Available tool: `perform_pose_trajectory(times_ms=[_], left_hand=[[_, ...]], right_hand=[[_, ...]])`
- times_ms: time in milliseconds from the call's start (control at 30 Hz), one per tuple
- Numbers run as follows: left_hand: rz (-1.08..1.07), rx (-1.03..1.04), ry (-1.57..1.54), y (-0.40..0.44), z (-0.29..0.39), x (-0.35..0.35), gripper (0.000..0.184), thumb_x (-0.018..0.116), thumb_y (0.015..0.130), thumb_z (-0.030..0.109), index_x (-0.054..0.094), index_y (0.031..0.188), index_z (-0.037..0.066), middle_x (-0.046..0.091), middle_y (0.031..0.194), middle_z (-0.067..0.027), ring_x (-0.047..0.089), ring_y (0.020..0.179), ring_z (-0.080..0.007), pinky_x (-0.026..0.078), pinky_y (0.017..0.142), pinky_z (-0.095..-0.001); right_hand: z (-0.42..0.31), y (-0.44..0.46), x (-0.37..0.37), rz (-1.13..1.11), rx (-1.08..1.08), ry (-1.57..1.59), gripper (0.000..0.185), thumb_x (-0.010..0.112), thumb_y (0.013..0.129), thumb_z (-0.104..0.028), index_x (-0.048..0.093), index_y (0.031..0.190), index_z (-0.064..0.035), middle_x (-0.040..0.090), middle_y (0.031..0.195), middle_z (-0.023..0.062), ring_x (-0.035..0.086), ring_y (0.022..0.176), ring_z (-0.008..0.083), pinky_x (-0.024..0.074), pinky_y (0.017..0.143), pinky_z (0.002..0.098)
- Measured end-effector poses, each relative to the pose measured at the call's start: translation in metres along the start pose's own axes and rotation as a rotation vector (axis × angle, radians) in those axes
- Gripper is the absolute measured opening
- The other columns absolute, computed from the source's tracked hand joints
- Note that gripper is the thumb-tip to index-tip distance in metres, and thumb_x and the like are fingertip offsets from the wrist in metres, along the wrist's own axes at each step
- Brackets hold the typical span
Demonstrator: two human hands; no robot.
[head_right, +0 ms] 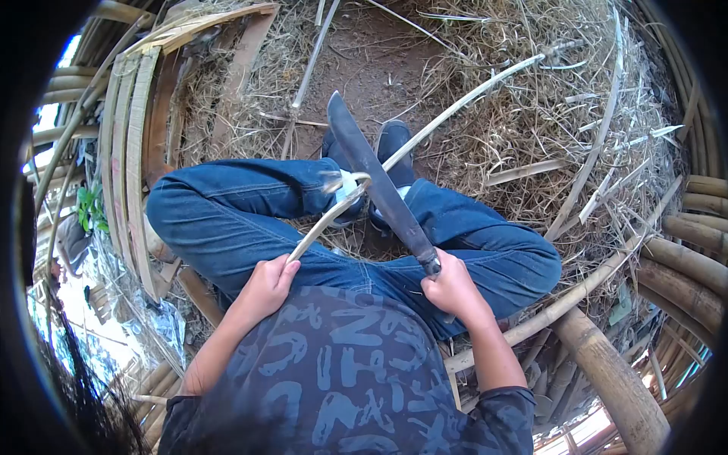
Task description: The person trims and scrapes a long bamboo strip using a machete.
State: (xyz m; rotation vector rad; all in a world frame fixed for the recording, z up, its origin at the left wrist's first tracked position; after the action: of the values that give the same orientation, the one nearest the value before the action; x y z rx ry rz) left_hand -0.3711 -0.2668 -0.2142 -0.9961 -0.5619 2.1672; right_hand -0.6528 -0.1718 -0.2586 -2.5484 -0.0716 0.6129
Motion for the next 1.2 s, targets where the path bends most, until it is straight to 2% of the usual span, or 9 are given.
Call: perform_pose_trajectory(times_ms=[167, 233, 300, 533, 633, 867, 967, 1167, 1200], left_hand=[[0.037, 0.027, 0.006, 0.0, 0.001, 0.001, 0.027, 0.05, 0.098, 0.018, 0.052, 0.083, -0.004, 0.048, 0.059, -0.0226, 0.045, 0.05, -0.0369, 0.039, 0.052, -0.0415], [0.042, 0.01, 0.001, 0.0, -0.002, 0.001, 0.027, 0.05, 0.098, 0.018, 0.052, 0.082, -0.004, 0.048, 0.06, -0.0236, 0.043, 0.052, -0.0389, 0.039, 0.052, -0.0419], [0.015, -0.006, 0.007, 0.002, -0.005, 0.001, 0.029, 0.049, 0.099, 0.019, 0.052, 0.082, -0.004, 0.047, 0.058, -0.0216, 0.042, 0.05, -0.0331, 0.038, 0.052, -0.0412], [-0.049, -0.042, -0.037, 0.003, -0.011, 0.002, 0.03, 0.049, 0.1, 0.02, 0.05, 0.082, -0.004, 0.043, 0.058, -0.0149, 0.038, 0.052, -0.0205, 0.038, 0.053, -0.0379], [-0.029, -0.012, -0.051, 0.004, -0.01, 0.002, 0.03, 0.049, 0.099, 0.019, 0.05, 0.081, -0.004, 0.043, 0.058, -0.0157, 0.037, 0.052, -0.0213, 0.037, 0.053, -0.0381], [-0.018, -0.019, -0.048, 0.005, -0.013, 0.002, 0.029, 0.05, 0.099, 0.018, 0.051, 0.082, -0.005, 0.044, 0.057, -0.0178, 0.038, 0.051, -0.0231, 0.038, 0.053, -0.0384], [0.001, -0.017, -0.037, 0.002, -0.019, 0.004, 0.029, 0.05, 0.099, 0.018, 0.051, 0.082, -0.005, 0.044, 0.057, -0.0181, 0.038, 0.05, -0.0246, 0.038, 0.053, -0.0388], [0.01, -0.024, -0.006, 0.004, -0.019, 0.004, 0.027, 0.051, 0.098, 0.017, 0.053, 0.082, -0.005, 0.047, 0.058, -0.0203, 0.044, 0.05, -0.0318, 0.039, 0.053, -0.0404], [0.033, 0.008, 0.004, 0.003, -0.017, 0.003, 0.027, 0.051, 0.098, 0.017, 0.053, 0.082, -0.006, 0.048, 0.059, -0.0214, 0.046, 0.051, -0.0346, 0.04, 0.053, -0.0409]], right_hand=[[0.033, 0.003, -0.02, -0.012, 0.469, 0.304, 0.016, 0.061, 0.067, 0.001, 0.051, 0.08, -0.0005, 0.053, 0.062, 0.0038, 0.052, 0.055, 0.0136, 0.0426, 0.051, 0.0314], [0.039, 0.002, 0.002, 0.072, 0.402, 0.463, 0.017, 0.059, 0.07, 0.004, 0.048, 0.078, -0.0057, 0.049, 0.057, 0.0011, 0.048, 0.04, 0.0108, 0.0397, 0.037, 0.0277], [0.005, -0.002, 0.007, 0.003, -0.034, 0.075, 0.019, 0.052, 0.066, 0.002, 0.052, 0.085, 0.0016, 0.051, 0.06, 0.0084, 0.047, 0.053, 0.0181, 0.0439, 0.053, 0.0332], [0.02, -0.011, 0.022, -0.273, 0.323, 0.259, 0.015, 0.059, 0.066, 0.0, 0.051, 0.079, 0.0013, 0.053, 0.061, 0.0043, 0.045, 0.052, 0.015, 0.0412, 0.051, 0.0306], [0.014, -0.029, 0.05, -0.617, 0.507, 0.966, 0.02, 0.064, 0.07, 0.003, 0.046, 0.074, -0.0059, 0.05, 0.056, 0.0027, 0.049, 0.04, 0.0119, 0.0392, 0.036, 0.028], [0.023, -0.005, 0.015, -0.038, 0.524, 0.606, 0.014, 0.059, 0.071, 0.005, 0.048, 0.079, -0.0015, 0.051, 0.056, 0.0073, 0.055, 0.046, 0.0171, 0.0448, 0.044, 0.0311], [0.006, -0.004, 0.015, -0.02, 0.074, 0.015, 0.014, 0.055, 0.069, 0.003, 0.05, 0.082, 0.0021, 0.053, 0.06, 0.0118, 0.056, 0.056, 0.0219, 0.0463, 0.056, 0.034], [0.004, -0.009, 0.012, -0.288, 0.261, 0.04, 0.015, 0.056, 0.068, 0.001, 0.049, 0.081, 0.0016, 0.052, 0.061, 0.0108, 0.051, 0.052, 0.0219, 0.0438, 0.054, 0.034], [0.013, -0.018, 0.027, -0.483, 0.44, 0.441, 0.015, 0.059, 0.068, 0.001, 0.047, 0.077, -0.0017, 0.049, 0.058, 0.0064, 0.046, 0.045, 0.0174, 0.0398, 0.046, 0.0307]])
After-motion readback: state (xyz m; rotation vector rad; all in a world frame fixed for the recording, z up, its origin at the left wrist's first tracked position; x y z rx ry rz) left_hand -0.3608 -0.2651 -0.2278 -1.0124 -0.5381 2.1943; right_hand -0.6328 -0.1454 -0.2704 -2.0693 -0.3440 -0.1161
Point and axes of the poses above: each hand's wrist, its own y-axis towards the middle knuckle, its own x-axis out of the palm, z = x × y, the point moved 8 cm from there along y, towards the middle knuckle
